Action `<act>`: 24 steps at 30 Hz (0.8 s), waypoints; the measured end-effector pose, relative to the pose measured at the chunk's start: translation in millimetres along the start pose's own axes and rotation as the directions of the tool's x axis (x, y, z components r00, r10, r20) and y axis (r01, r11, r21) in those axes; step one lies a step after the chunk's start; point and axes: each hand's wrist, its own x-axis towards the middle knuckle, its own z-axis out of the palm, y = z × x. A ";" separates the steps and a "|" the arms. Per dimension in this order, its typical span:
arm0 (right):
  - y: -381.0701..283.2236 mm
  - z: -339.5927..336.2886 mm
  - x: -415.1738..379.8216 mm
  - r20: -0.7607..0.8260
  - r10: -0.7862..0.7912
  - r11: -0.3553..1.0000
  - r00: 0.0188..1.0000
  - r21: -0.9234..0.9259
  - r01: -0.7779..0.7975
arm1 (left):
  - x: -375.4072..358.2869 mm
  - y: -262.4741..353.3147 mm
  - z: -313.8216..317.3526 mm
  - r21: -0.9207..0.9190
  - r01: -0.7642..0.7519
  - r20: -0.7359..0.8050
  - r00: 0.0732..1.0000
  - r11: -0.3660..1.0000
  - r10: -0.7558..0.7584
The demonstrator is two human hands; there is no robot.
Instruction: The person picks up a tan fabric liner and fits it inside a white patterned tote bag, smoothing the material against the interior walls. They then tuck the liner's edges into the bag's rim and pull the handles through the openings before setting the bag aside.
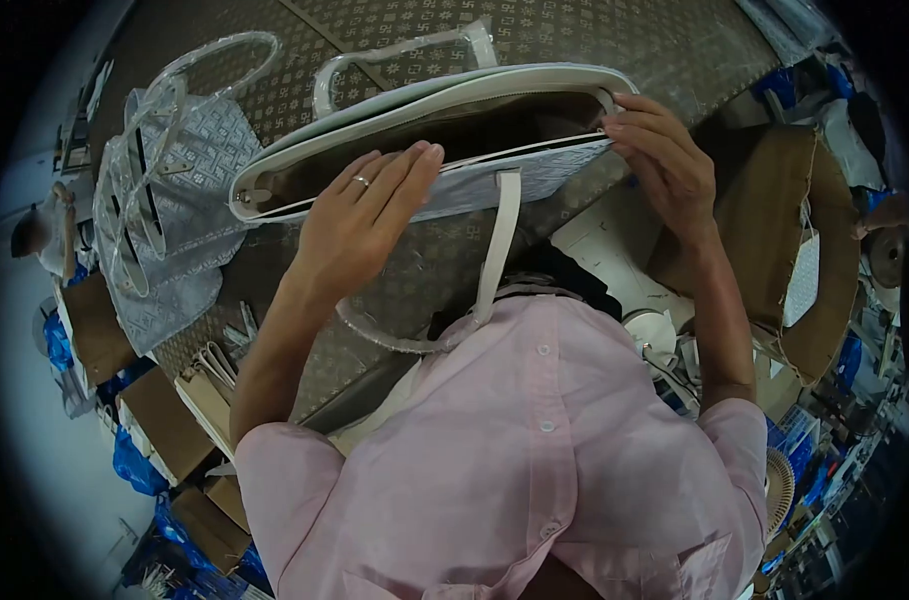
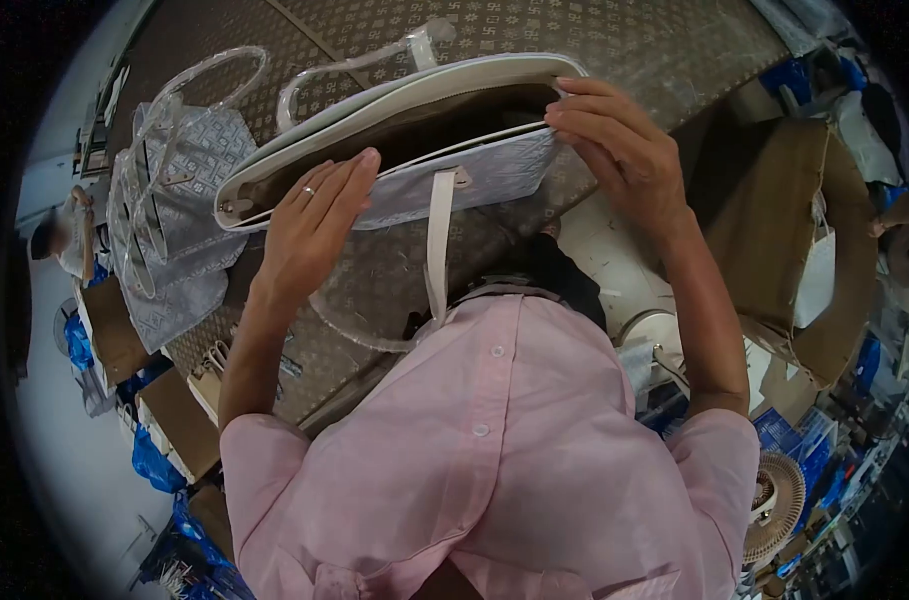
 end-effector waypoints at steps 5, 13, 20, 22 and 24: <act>1.0 -2.2 1.0 0.025 -0.010 1.000 1.000 0.002 0.010 | -3.4 -4.3 3.7 0.010 0.009 -0.083 0.996 1.000 -0.008; -1.9 -4.8 3.4 0.049 0.017 1.000 0.999 0.005 -0.017 | -3.0 -5.2 6.8 -0.156 0.036 -0.150 0.987 0.987 -0.060; -2.7 -11.6 7.2 0.104 -0.007 1.000 0.995 -0.020 0.009 | 1.7 -1.7 4.6 -0.152 0.037 -0.146 0.987 0.988 -0.060; -2.3 -14.2 6.5 0.115 -0.022 0.999 0.993 -0.020 0.025 | 2.8 -0.4 4.6 -0.146 0.033 -0.133 0.990 0.989 -0.053; -4.5 -14.7 8.0 0.145 -0.057 0.998 0.988 -0.025 0.061 | 2.2 -0.5 2.1 -0.111 0.006 -0.109 0.994 0.994 -0.018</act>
